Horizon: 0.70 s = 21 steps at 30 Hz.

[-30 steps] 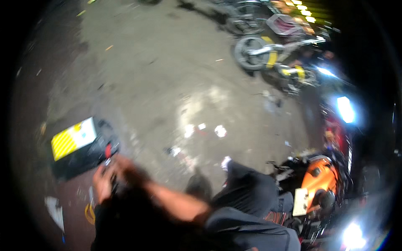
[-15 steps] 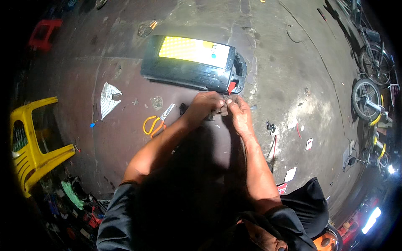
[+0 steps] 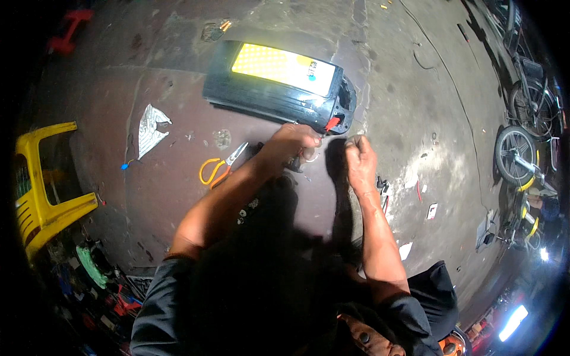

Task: The person repairs electrical wires on a battery by stripping wire ends with pliers, twisting wires together, and securing the connection with electrical tape.

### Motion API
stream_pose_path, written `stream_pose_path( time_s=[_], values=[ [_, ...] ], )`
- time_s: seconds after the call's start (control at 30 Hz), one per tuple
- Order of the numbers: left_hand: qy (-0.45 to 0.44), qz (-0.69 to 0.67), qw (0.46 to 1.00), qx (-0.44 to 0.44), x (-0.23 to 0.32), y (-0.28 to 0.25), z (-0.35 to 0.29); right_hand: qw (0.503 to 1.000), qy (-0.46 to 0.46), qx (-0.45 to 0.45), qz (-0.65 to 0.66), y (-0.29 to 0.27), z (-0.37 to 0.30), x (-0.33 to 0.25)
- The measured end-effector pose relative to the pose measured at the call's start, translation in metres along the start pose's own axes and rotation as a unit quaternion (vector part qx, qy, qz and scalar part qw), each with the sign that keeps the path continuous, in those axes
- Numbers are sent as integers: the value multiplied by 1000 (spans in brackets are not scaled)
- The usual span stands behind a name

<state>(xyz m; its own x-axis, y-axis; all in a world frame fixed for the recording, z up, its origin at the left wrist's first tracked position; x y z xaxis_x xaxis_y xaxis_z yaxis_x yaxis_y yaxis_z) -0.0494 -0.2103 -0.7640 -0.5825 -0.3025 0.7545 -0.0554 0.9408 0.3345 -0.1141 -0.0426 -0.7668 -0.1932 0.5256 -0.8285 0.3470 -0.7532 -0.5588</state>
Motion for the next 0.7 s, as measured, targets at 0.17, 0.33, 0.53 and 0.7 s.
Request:
stream_pose_path(
  time_s=[0.17, 0.33, 0.53, 0.7],
  values=[
    [-25, -31, 999, -11, -6, 9, -9, 924, 178, -58, 335, 40, -15, -27],
    [144, 66, 987, -1, 16, 9, -11, 891, 193, -42, 408, 47, -15, -18],
    [103, 71, 991, 46, 5, 6, -8, 894, 217, -50, 389, 51, -14, -9],
    [52, 75, 994, 51, 0, 7, -5, 877, 213, -36, 430, 55, -13, -7]
  ],
)
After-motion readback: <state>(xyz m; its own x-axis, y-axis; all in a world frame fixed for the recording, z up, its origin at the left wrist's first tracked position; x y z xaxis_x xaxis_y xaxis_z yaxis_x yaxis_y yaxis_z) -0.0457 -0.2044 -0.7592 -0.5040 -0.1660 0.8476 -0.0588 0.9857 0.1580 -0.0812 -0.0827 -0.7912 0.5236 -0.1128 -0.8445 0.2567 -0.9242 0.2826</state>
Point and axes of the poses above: each hand's wrist, its own z-axis towards the middle knuckle, its own y-axis out of the palm, x = y × z, the point moved 10 cm from there along z, towards the middle knuckle, and after that the axes turned 9 degrees about -y, right-handed, at the moved point
